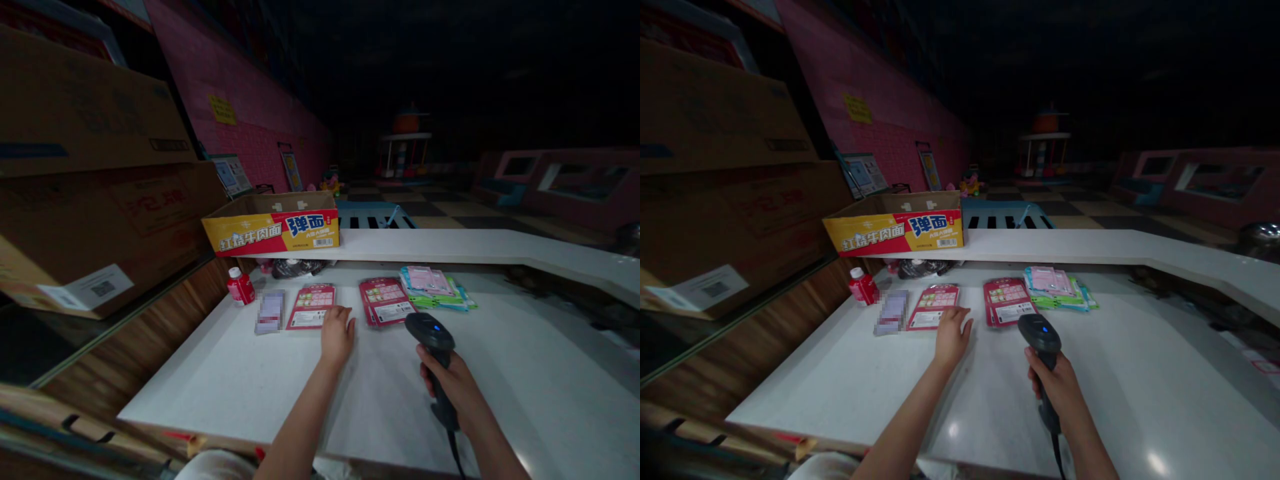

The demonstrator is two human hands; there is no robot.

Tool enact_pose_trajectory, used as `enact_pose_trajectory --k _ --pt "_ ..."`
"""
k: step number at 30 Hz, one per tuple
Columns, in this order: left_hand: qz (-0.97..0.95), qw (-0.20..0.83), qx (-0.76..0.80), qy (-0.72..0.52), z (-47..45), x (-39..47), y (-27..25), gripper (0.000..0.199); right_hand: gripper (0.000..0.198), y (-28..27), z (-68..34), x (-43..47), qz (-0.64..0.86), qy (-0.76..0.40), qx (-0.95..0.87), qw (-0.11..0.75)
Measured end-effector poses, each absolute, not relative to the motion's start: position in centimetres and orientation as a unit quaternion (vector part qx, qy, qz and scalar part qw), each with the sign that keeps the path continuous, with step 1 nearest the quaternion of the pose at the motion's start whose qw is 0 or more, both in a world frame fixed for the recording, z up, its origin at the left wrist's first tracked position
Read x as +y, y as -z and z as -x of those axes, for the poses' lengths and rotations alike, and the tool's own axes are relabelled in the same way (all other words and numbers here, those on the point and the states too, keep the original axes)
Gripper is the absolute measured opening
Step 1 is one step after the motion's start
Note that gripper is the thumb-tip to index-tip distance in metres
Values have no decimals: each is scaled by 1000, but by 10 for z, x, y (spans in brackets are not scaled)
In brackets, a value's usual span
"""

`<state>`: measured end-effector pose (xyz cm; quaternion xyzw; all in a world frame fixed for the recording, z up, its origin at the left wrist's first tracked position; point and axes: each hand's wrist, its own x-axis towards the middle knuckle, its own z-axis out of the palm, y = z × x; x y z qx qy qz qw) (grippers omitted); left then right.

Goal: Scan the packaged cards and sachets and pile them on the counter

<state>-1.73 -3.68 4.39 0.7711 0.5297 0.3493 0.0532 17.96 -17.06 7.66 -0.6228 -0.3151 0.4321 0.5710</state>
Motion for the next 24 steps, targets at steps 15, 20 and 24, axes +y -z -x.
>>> enact_pose_trajectory --k 15,20,24 --pt "-643 181 711 -218 -79 -6 -50 74 44 -69 -203 -180 620 -420 -289 597" --pt "-649 229 693 -213 -54 3 -54 59 40 -69 -200 -178 620 -419 -295 594" --pt "-619 267 687 -269 -41 6 -57 44 38 -68 -195 -174 620 -429 -303 583"
